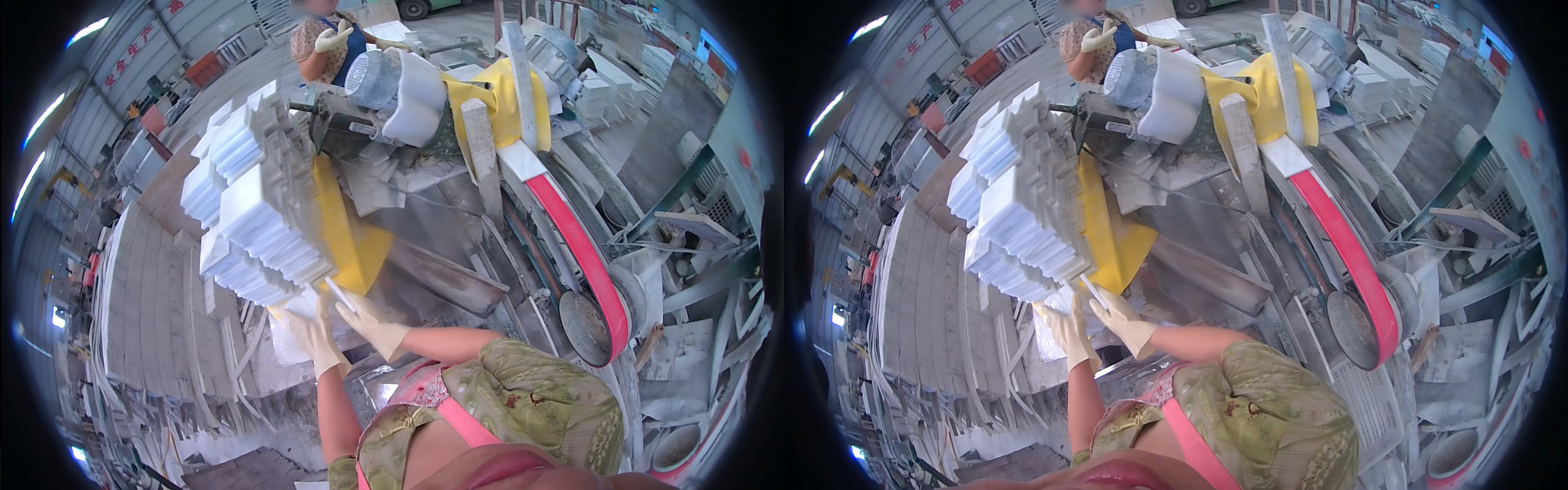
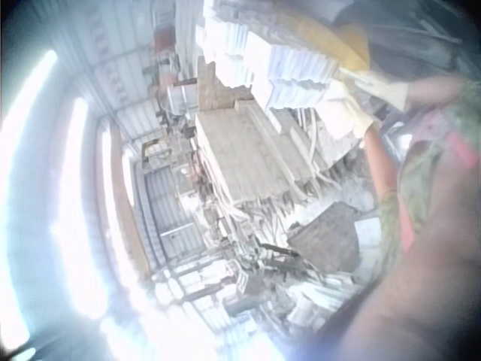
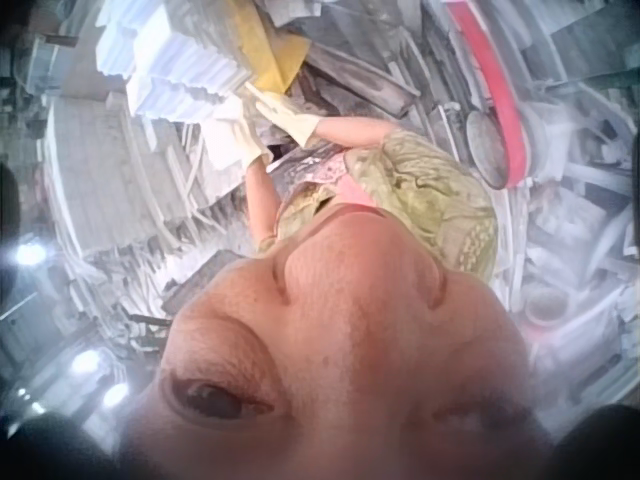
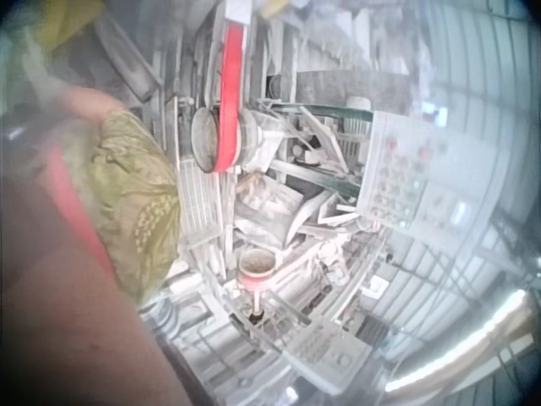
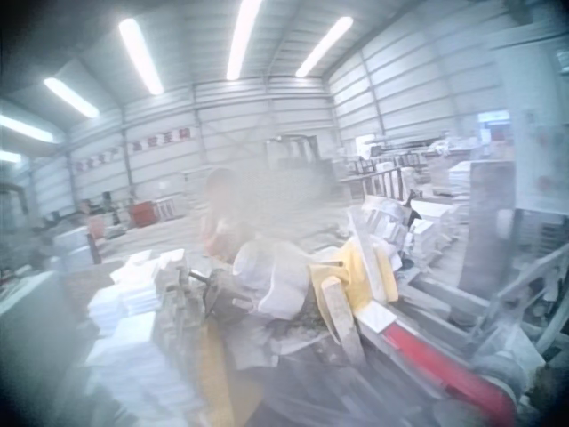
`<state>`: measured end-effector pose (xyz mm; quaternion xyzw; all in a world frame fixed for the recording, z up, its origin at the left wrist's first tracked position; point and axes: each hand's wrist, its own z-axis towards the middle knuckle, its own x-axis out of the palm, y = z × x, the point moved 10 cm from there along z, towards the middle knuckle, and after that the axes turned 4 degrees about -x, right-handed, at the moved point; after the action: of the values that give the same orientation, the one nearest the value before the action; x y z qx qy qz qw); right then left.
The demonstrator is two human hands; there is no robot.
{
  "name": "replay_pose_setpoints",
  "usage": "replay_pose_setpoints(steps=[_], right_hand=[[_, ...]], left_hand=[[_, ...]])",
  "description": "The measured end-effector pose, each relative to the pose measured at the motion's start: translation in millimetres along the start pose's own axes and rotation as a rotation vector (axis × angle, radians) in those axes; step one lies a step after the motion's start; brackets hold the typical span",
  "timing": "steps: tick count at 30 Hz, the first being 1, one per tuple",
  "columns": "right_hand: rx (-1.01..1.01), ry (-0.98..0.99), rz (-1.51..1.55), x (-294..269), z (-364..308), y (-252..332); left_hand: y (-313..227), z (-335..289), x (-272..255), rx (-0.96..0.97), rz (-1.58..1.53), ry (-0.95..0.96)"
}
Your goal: The person repeatedly picks up white foam sheets from a machine and stacks them on a growing pile. They handle the sheets one at a time, aligning them before placing them down. The task continues in a repetitive loop.
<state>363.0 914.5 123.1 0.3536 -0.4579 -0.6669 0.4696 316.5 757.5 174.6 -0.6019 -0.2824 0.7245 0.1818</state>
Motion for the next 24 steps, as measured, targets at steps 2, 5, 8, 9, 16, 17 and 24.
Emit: replay_pose_setpoints(steps=[2,5,8,9,16,17,24], right_hand=[[0.152,0.108,-0.051,23,-5,-19],[-0.014,0.214,0.104,30,-11,6],[0.017,0.419,-0.023,22,-20,14],[-0.047,0.477,-0.183,15,-21,19],[-0.247,0.73,-0.864,-5,21,-7],[-0.314,0.74,-0.848,1,25,-4],[-0.326,0.814,-0.831,23,39,-5]], left_hand=[[4,5,5,-0.005,-0.016,0.034],[14,11,16,-0.028,-0.015,0.115],[16,15,17,0.023,0.023,0.083],[12,15,14,0.076,0.008,0.028],[18,17,20,0.13,0.001,0.038],[21,18,22,0.116,-0.015,0.065],[9,12,10,0.195,0.005,-0.053]])
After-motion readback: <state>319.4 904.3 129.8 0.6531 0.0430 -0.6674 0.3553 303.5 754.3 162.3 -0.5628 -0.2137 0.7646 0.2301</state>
